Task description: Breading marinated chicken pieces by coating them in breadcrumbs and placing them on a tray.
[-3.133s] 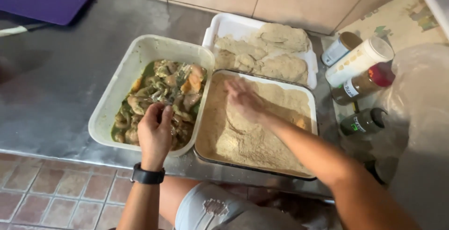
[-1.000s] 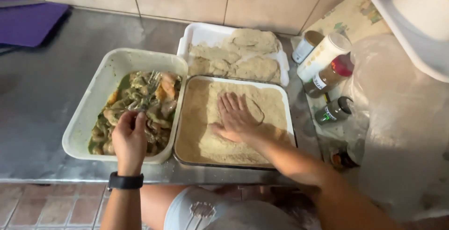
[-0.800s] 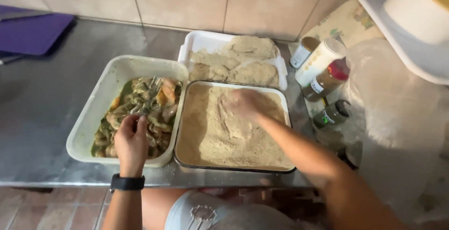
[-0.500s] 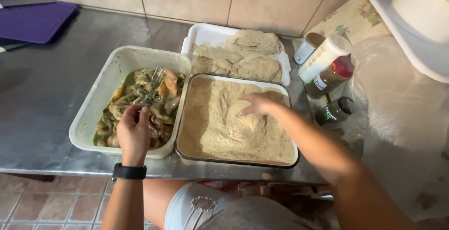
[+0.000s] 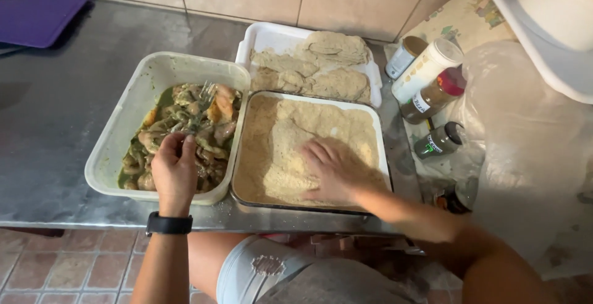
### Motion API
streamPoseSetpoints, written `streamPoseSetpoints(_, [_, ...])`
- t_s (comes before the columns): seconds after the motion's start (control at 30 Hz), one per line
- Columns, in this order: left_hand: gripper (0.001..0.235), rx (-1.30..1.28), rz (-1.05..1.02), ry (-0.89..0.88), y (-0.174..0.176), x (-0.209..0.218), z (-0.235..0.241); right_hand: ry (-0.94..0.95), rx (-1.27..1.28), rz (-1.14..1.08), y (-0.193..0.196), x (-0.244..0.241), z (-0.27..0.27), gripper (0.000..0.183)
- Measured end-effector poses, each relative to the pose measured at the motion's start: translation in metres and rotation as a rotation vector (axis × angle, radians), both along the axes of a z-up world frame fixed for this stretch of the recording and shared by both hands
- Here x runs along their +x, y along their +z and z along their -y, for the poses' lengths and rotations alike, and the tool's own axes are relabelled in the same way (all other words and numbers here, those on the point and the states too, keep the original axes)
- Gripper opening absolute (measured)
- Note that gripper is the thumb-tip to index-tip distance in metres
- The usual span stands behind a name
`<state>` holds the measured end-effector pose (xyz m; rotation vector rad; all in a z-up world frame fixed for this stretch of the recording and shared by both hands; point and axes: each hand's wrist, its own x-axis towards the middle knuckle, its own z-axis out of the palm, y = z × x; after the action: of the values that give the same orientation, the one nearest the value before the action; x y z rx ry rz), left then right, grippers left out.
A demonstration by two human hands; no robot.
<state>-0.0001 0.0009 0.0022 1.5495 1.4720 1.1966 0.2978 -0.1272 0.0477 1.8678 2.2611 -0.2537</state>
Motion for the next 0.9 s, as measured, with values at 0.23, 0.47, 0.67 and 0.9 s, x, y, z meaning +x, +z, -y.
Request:
streamPoseSetpoints(0.23, [0.024,-0.015,0.047,-0.022,0.003,-0.001,0.001,-0.324,0.147,0.030,-0.070,0.075,-0.040,0.087])
streamPoseSetpoints(0.47, [0.021,0.006,0.029,0.006,0.006,0.000,0.004,-0.668,0.244,-0.024,-0.113,0.106,-0.116,0.061])
streamPoseSetpoints(0.67, [0.021,-0.035,0.044,-0.004,0.008,0.001,0.004,-0.468,0.146,-0.196,-0.042,0.011,-0.111,0.049])
streamPoseSetpoints(0.9, [0.024,-0.070,0.012,-0.004,0.013,0.001,0.007,-0.083,0.173,-0.065,-0.016,-0.030,-0.120,0.090])
